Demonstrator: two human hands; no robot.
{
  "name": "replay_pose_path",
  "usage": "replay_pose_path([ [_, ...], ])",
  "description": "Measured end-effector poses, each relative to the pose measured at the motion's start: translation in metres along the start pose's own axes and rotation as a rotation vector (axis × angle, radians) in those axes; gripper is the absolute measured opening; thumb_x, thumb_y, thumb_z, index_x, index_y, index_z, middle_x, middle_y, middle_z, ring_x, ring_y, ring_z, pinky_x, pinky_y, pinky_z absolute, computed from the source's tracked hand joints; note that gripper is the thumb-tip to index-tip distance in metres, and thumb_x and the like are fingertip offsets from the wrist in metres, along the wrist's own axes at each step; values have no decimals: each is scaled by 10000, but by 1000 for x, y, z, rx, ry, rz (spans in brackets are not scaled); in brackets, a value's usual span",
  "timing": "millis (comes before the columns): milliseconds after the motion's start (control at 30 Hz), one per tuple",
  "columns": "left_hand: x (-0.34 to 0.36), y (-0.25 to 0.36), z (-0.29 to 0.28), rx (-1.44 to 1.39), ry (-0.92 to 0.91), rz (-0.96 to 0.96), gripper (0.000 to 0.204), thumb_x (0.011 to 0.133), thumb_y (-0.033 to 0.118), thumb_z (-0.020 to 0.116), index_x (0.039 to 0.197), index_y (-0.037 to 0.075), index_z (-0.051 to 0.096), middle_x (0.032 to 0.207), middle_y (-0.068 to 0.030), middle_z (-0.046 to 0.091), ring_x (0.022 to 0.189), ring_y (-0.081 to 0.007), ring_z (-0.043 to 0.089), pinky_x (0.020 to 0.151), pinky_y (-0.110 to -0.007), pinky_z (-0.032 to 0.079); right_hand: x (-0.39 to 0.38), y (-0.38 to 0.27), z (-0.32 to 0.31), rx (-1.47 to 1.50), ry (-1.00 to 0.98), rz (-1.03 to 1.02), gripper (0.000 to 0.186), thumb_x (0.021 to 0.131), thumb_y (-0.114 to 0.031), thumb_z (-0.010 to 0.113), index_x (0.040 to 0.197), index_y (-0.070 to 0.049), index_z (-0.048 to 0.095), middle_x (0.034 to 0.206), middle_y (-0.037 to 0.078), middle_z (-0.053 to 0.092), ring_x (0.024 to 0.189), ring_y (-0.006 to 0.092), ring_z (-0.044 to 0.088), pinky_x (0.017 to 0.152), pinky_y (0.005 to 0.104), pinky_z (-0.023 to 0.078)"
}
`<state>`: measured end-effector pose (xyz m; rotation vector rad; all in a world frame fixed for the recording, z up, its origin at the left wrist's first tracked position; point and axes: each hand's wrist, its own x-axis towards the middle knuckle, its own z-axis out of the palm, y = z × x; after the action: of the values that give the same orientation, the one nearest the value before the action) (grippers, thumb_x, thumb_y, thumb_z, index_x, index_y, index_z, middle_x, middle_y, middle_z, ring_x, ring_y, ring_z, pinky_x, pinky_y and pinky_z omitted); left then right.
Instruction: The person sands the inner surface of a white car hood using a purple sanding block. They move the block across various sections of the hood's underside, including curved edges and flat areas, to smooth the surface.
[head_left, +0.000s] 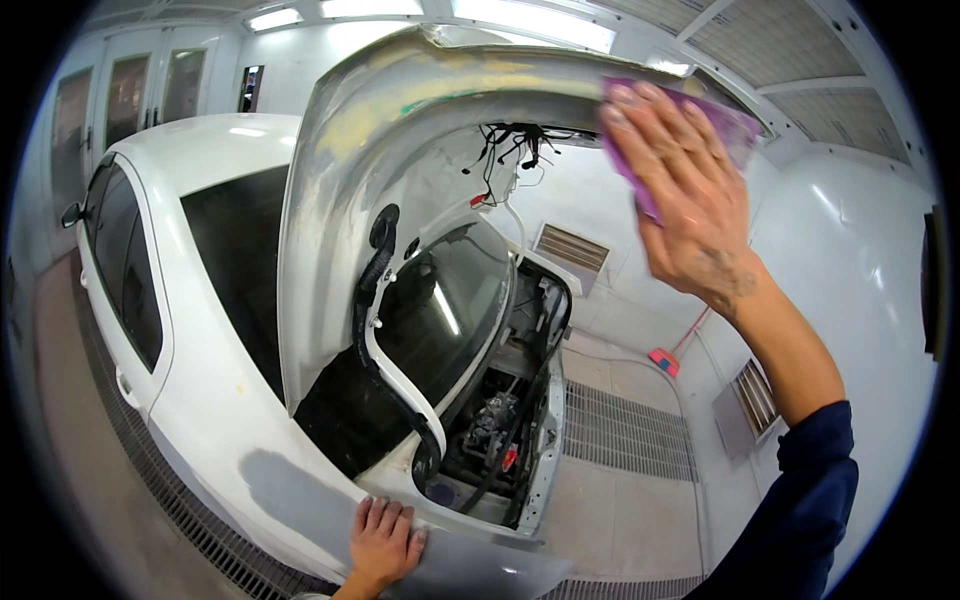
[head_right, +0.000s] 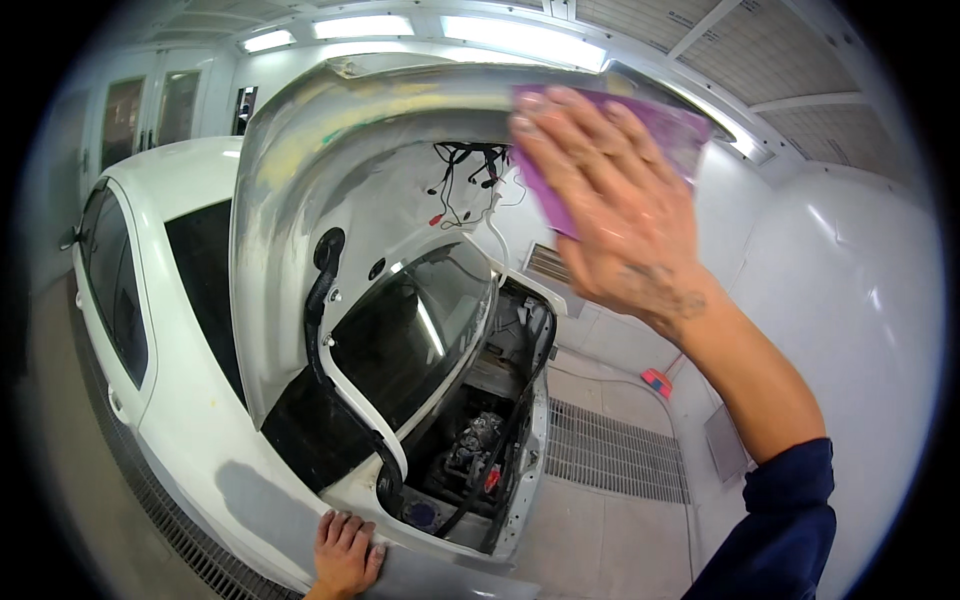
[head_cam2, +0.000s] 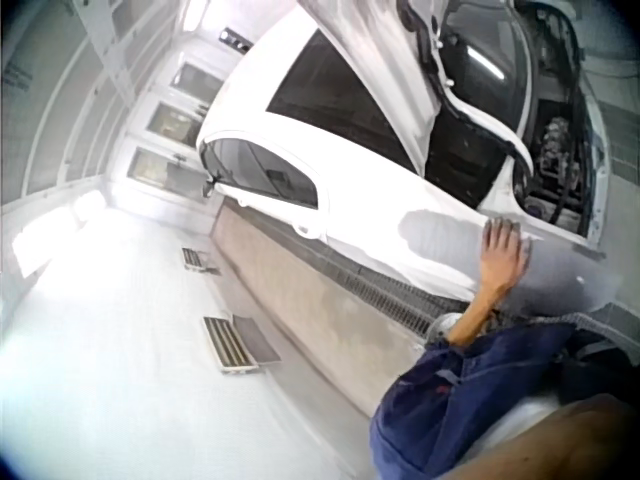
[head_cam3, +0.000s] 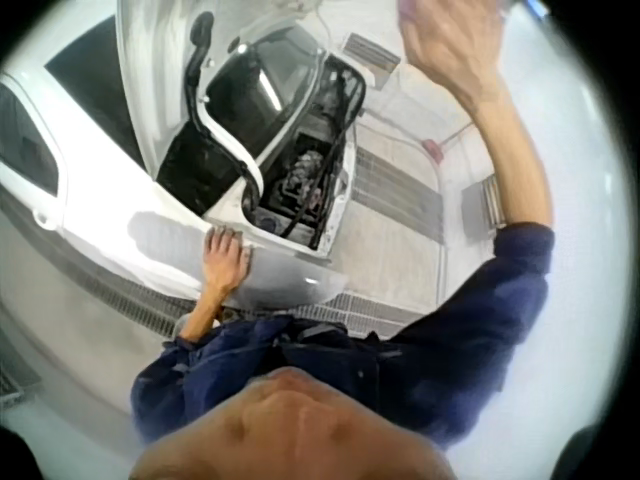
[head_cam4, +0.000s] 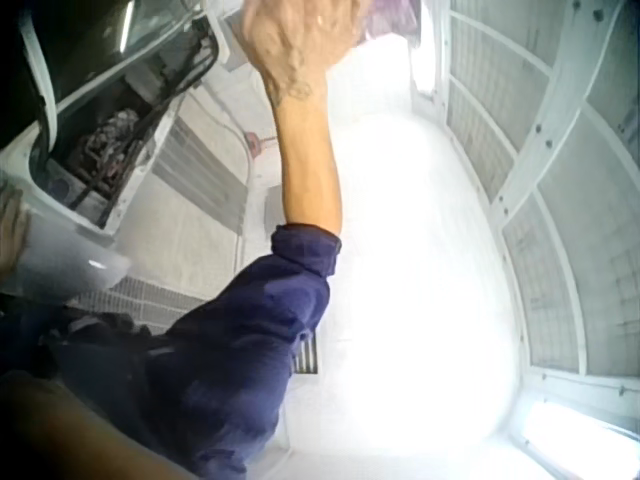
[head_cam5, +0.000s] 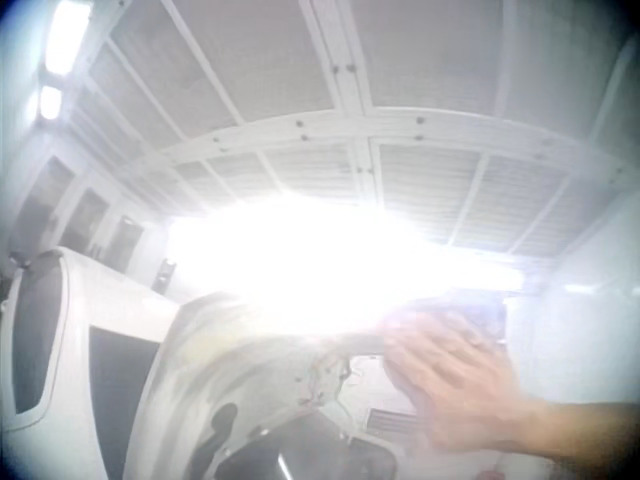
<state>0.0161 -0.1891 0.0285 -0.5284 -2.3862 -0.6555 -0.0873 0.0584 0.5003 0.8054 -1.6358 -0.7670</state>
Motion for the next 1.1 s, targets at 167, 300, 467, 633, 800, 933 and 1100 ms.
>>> replay_pose_path([
  [167,0,2,8,18,8,-8,415,843,362,687,1113,47,696,1124,-127,662,1152,-360,585,1109,-553,389,1,-16,27,120,119,49,794,753,-33,570,1536,9,443,1597,196,431,1524,342,342,1272,491,199],
  [300,-1,19,-24,2,-79,7,412,921,301,654,1216,13,656,1219,-168,648,1201,-388,574,1102,-546,406,50,-67,65,304,173,-35,834,733,-113,655,1529,19,441,1612,204,402,1546,322,295,1285,456,191],
  [467,-13,18,-25,26,-27,-12,394,913,305,655,1182,16,660,1222,-194,643,1196,-408,573,1109,-575,387,92,-90,73,353,293,-123,699,805,-172,621,1473,9,522,1572,186,467,1521,311,351,1288,464,176],
  [633,-9,17,-28,51,-57,22,397,921,302,652,1191,12,658,1228,-197,642,1211,-412,562,1112,-564,385,30,-10,63,2,288,-105,702,824,-168,606,1510,-63,503,1604,125,444,1529,286,340,1295,458,153],
  [800,-6,23,-29,53,-66,19,396,915,299,658,1187,11,658,1226,-205,638,1218,-413,552,1114,-566,380,-46,61,39,-61,291,-41,744,790,-125,604,1523,-63,490,1596,139,452,1506,306,383,1270,484,239],
  [933,-9,27,-26,62,-65,-13,394,903,293,666,1181,13,655,1236,-206,628,1218,-418,544,1116,-572,373,-48,57,34,13,295,-23,675,803,-99,607,1468,-7,534,1534,188,502,1424,373,466,1216,493,344],
  [1100,-9,26,-25,44,-55,-3,386,902,271,659,1182,6,648,1244,-207,619,1223,-429,532,1119,-583,364,-21,36,21,55,290,26,639,792,-129,606,1417,0,569,1455,168,564,1359,363,490,1167,517,361],
])
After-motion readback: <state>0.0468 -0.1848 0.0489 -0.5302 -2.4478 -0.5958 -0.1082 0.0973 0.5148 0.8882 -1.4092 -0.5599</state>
